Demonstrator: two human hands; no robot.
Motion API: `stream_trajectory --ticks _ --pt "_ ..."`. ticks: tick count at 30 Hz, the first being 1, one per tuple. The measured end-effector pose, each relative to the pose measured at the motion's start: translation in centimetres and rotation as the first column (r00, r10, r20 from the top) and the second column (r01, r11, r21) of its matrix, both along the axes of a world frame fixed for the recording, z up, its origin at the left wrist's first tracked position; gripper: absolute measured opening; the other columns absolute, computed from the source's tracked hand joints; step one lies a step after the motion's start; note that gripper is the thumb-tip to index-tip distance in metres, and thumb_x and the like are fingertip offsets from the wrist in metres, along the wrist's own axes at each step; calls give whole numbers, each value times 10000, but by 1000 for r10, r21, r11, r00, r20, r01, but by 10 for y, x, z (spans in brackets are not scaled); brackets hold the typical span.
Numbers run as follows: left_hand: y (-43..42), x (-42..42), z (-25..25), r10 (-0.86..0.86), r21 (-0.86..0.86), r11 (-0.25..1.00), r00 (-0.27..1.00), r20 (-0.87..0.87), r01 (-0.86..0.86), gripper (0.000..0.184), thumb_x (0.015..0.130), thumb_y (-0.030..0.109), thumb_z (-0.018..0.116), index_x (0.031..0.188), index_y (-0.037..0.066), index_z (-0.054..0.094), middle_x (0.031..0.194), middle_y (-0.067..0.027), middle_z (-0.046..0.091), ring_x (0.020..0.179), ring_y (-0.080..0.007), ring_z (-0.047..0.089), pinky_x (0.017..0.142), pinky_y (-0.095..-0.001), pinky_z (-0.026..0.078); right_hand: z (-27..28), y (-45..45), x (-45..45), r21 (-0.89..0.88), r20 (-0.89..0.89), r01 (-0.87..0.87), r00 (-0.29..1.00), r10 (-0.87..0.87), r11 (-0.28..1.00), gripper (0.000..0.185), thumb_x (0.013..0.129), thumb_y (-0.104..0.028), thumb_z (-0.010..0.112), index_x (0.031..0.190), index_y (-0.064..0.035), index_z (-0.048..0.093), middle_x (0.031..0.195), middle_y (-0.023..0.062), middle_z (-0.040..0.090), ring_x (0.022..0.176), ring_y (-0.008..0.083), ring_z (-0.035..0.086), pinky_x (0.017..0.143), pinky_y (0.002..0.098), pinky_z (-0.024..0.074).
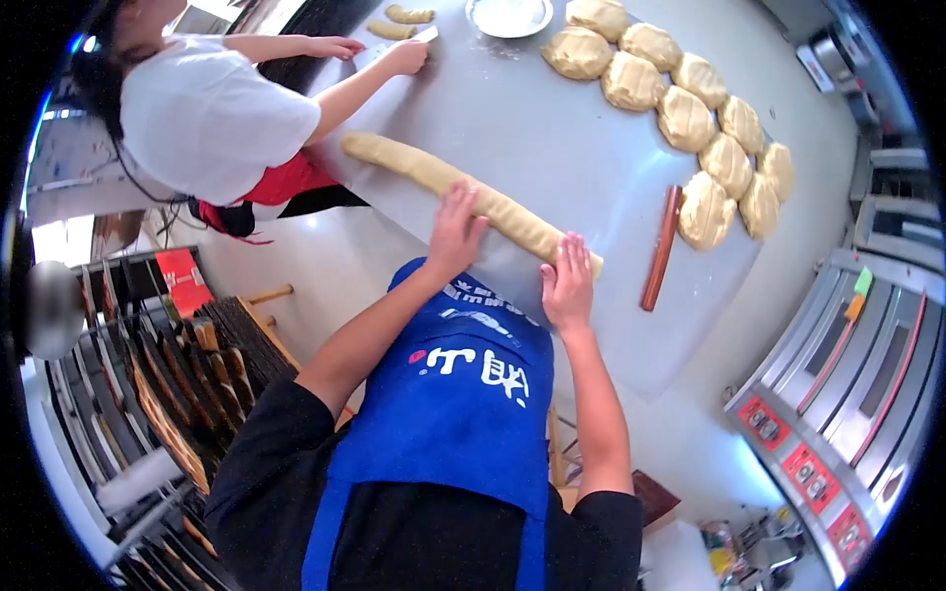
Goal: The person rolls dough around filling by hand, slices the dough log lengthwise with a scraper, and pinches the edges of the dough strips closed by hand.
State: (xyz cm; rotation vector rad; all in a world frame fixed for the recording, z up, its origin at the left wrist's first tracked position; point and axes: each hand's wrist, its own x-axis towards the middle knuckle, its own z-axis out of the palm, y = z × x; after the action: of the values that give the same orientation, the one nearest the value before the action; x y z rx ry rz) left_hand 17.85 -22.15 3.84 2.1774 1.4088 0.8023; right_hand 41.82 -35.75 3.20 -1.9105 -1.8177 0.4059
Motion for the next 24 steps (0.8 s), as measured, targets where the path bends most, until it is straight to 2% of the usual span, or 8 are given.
stream_trajectory --ticks 4,6,12,15,19,21,22,24 --pt "24 -81 -25 267 -19 964 962 60 -266 457 1093 260 660 1466 -1 627 1430 -243 685 1331 -400 659 1130 -510 516 4 10 -4 111 -107 126 988 -114 986 524 1157 -337 521 1494 57 601 1596 261 566 1538 425 485 1286 546 345" --pt "60 -119 -51 692 -516 686 679 245 -513 410 1106 292 661 1393 0 662 1247 -160 754 1067 -263 752 902 -405 621 9 17 -10 117 -154 193 973 -174 974 475 1164 -309 509 1444 51 644 1553 247 613 1494 426 539 1250 533 387" --pt "192 -210 -96 880 -470 473 375 290 -746 515 987 401 784 1240 -42 719 1136 -180 792 995 -323 769 924 -430 597 40 57 -39 113 -152 196 972 -178 974 444 1161 -273 519 1442 45 650 1546 241 622 1456 406 573 1218 500 435" --pt "226 -217 -85 883 -395 437 469 19 -808 505 1017 283 802 1343 -69 644 1137 -139 758 839 -200 756 707 -316 638 52 77 -57 109 -151 221 967 -203 969 417 1157 -238 526 1438 45 651 1535 235 634 1422 403 601 1196 485 461" --pt "232 -222 -105 898 -783 435 151 414 -445 519 915 178 902 1306 -76 674 1134 -149 765 792 -217 761 633 -323 644 48 107 -98 39 -378 335 877 -297 941 384 1135 -188 569 1430 44 652 1505 233 655 1390 407 623 1173 481 483" --pt "226 -236 -107 898 -819 429 274 343 -381 515 945 199 872 1340 -58 664 1156 -143 761 880 -224 765 746 -352 649 51 122 -108 28 -267 279 928 -262 960 384 1126 -168 587 1436 50 646 1516 233 648 1404 401 619 1171 468 493" --pt "223 -238 -109 758 -382 643 625 187 -664 499 969 204 846 1356 -48 657 1156 -134 758 933 -221 756 817 -356 632 53 131 -114 14 -166 218 963 -213 976 386 1116 -147 605 1443 56 640 1527 234 642 1419 395 616 1169 455 503" --pt "220 -231 -103 671 -100 741 737 80 -664 465 1001 246 806 1353 -27 672 1146 -137 757 1057 -225 721 956 -371 574 56 149 -127 6 -165 219 963 -216 976 387 1107 -163 622 1432 47 647 1507 233 654 1403 401 621 1170 467 493"
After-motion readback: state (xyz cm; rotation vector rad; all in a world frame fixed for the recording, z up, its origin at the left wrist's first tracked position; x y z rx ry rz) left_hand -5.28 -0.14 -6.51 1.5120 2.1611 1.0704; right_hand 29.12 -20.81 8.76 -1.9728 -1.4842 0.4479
